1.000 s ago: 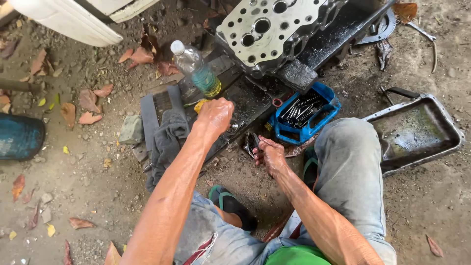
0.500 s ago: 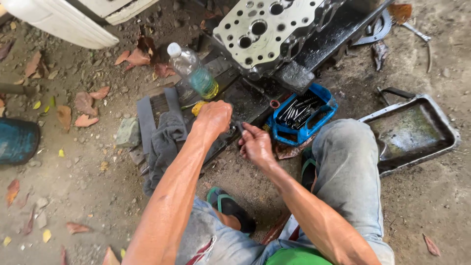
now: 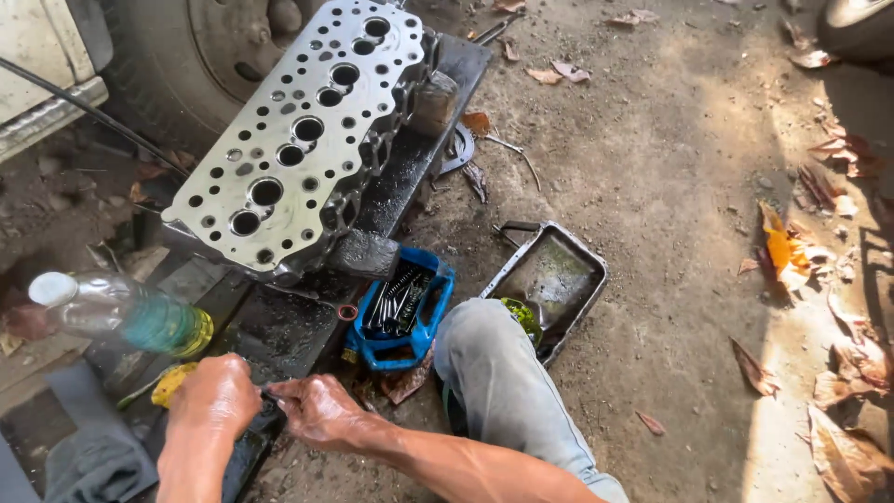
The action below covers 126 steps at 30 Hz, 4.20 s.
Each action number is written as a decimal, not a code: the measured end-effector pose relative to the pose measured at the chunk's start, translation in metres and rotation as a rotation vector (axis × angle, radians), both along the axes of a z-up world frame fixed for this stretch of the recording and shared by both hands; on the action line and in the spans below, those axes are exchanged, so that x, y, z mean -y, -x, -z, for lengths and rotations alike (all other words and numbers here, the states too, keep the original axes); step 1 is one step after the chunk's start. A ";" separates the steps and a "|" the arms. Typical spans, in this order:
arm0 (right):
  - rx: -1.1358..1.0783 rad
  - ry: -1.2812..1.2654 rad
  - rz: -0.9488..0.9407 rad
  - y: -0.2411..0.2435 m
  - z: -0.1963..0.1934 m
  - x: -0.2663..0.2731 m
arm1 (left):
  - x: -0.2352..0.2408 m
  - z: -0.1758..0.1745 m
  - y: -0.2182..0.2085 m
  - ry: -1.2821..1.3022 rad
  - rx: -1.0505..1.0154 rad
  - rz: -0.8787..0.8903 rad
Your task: The person sits on the ground and uses a small metal tool to scrape and clean the surface of a disassembled engine block. They repeatedly wipe the tool on a rag and continue working on the metal surface.
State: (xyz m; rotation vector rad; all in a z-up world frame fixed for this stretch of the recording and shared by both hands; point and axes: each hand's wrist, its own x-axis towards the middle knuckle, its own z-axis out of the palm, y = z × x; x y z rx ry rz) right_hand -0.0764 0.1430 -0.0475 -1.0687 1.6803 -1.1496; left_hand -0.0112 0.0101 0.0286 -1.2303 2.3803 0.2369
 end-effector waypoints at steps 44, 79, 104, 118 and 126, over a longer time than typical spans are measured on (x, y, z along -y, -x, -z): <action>0.542 -0.193 0.219 -0.011 0.030 0.019 | -0.006 -0.011 0.000 -0.020 -0.099 -0.030; 0.579 -0.048 0.411 -0.020 0.067 0.035 | -0.010 0.001 -0.009 -0.059 -0.326 -0.004; 0.126 0.046 0.331 -0.028 0.042 0.020 | -0.015 -0.004 -0.010 -0.062 -0.301 -0.008; -0.234 -0.042 0.166 -0.021 0.029 0.008 | -0.009 0.004 -0.006 -0.048 -0.333 -0.009; -0.391 0.082 0.072 -0.004 0.060 0.018 | -0.018 -0.018 -0.007 -0.027 -0.324 -0.005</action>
